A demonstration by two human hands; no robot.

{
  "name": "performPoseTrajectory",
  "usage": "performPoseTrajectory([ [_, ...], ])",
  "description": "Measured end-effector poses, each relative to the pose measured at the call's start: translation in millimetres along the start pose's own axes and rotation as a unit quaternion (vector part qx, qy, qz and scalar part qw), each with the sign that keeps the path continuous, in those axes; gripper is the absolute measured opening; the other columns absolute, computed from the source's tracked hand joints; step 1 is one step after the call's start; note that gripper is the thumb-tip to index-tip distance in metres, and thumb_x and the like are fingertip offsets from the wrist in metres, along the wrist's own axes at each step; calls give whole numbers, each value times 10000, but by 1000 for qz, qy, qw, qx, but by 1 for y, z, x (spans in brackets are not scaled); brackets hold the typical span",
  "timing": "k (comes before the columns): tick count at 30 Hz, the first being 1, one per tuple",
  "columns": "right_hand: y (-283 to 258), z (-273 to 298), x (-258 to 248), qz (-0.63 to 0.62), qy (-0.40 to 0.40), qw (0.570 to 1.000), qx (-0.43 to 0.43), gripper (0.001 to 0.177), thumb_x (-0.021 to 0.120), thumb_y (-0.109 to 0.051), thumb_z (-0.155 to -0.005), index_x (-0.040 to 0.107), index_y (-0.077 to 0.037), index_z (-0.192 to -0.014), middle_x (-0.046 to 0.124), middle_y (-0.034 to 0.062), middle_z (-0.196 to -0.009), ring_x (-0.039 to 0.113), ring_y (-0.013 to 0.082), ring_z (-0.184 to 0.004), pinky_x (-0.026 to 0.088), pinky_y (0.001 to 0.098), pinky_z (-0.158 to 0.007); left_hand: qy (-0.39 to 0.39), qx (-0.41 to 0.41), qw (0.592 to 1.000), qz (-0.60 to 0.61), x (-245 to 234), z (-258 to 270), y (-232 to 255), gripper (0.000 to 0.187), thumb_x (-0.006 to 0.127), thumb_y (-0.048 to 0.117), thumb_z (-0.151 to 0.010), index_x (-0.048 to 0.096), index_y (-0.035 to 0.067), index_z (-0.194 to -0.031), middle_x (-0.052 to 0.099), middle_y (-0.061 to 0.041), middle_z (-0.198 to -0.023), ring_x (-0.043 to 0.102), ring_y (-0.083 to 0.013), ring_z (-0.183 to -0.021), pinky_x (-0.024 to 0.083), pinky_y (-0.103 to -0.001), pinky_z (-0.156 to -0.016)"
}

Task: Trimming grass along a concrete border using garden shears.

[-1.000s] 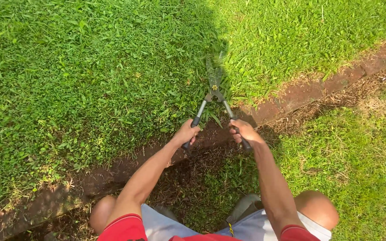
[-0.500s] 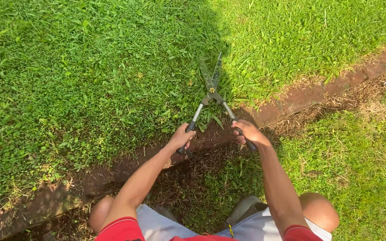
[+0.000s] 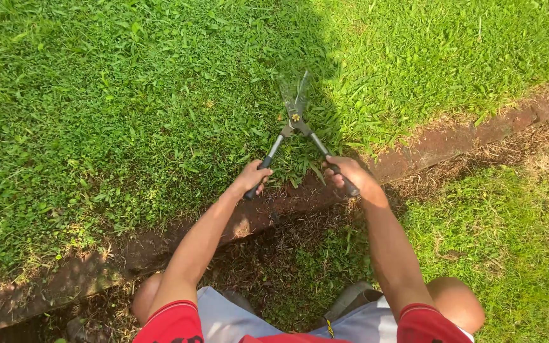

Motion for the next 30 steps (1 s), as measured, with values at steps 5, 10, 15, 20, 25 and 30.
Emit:
performPoseTrajectory([
  [5,-13,13,58,23,15,999,-37,238,437,-250,-1086,535,-61,-980,504,-28,-647,417,48,-412,398,190,-325,34,6,999,-2,29,-17,5,201,611,147,-987,479,61,-1112,531,-14,-663,499,-105,-431,444,-247,-350],
  [10,-26,32,46,18,57,997,-39,241,426,-255,-1087,499,-65,-957,483,-25,-635,422,47,-401,411,193,-313,57,17,998,10,7,-4,3,198,597,142,-995,459,54,-1107,524,-5,-671,497,-106,-437,454,-255,-356],
  [15,-34,18,47,80,-3,996,-33,239,466,-245,-1069,555,-48,-967,516,-4,-623,428,54,-398,376,191,-299,35,9,999,-24,-9,-3,6,228,597,160,-992,492,70,-1173,539,-17,-669,510,-107,-429,471,-247,-365],
  [20,-9,-33,81,64,23,997,-29,266,396,-296,-1093,488,-82,-965,483,-31,-637,409,57,-409,412,206,-316,76,30,995,63,16,-14,-3,261,574,128,-1010,421,25,-1196,523,-28,-683,491,-121,-423,455,-263,-353],
  [25,-2,-31,32,97,-68,993,-27,265,379,-281,-1100,499,-77,-982,485,-41,-639,402,53,-404,395,212,-319,36,-6,999,-8,-46,4,-20,251,593,125,-989,460,56,-1190,531,-27,-678,499,-118,-425,464,-268,-362],
  [30,13,-63,97,72,23,995,-60,268,412,-305,-1108,475,-76,-984,486,-29,-662,415,53,-424,393,224,-349,88,44,994,46,-7,-23,-27,229,601,161,-980,473,85,-1154,537,-18,-698,516,-101,-441,467,-266,-369],
])
Point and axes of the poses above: each hand's wrist, its own z-axis away from the middle knuckle, its own x-axis out of the palm, y = z × x, the point moved 8 cm from there along -z, towards the middle knuckle
